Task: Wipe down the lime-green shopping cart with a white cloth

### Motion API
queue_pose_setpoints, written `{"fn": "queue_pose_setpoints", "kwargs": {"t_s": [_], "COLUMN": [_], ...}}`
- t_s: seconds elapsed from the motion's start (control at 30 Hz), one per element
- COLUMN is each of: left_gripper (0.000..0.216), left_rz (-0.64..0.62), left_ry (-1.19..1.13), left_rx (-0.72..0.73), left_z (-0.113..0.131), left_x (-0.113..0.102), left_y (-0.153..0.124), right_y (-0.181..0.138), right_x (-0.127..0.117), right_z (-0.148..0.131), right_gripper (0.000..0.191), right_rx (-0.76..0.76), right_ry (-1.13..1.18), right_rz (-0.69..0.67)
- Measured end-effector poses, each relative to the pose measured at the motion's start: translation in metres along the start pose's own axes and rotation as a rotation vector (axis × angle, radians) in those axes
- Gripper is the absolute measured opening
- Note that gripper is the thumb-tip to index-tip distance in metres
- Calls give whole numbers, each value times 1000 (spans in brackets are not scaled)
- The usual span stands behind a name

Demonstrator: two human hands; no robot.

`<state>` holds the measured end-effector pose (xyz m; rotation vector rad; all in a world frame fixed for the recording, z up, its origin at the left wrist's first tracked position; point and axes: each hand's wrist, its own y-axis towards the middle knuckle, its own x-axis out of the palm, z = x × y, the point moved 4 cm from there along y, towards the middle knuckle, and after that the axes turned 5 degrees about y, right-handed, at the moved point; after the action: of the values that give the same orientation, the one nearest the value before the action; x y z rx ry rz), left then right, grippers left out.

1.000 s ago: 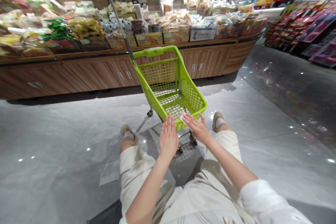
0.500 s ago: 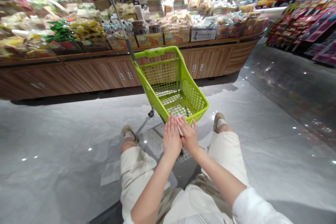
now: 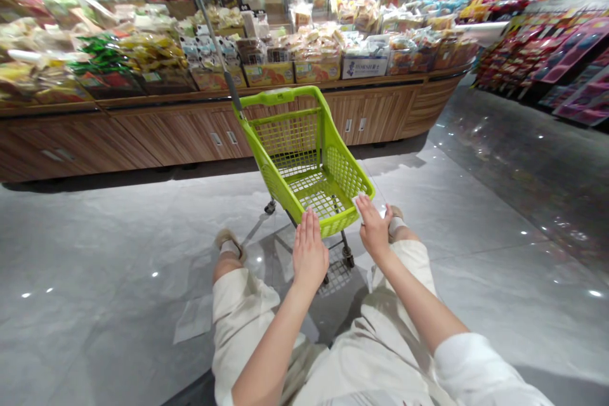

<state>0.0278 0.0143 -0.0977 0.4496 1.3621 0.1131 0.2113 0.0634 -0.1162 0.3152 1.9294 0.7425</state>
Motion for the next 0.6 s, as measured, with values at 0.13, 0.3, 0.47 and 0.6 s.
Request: {"fn": "queue_pose_setpoints", "kwargs": {"t_s": [0.13,0.3,0.47,0.6], "left_gripper": [84,83,83,88], "left_rz": [-7,-27,-5,6], "left_ry": [-4,31,26,-25], "left_rx": [-9,19,35,23], "left_z": [0,-9,-11,-3], "left_x": [1,-1,-3,-2], "left_y": [1,-4,-5,-1], "right_y": [-18,-15,8,8], "right_x": [18,8,-9,0], "right_z": [-84,-66,39,39], "right_gripper": [83,84,85,84], "right_rx": [-101,-231,-57,105], "right_ry": [142,123,-6,0], "right_rz": [-61,-129,-20,82]}}
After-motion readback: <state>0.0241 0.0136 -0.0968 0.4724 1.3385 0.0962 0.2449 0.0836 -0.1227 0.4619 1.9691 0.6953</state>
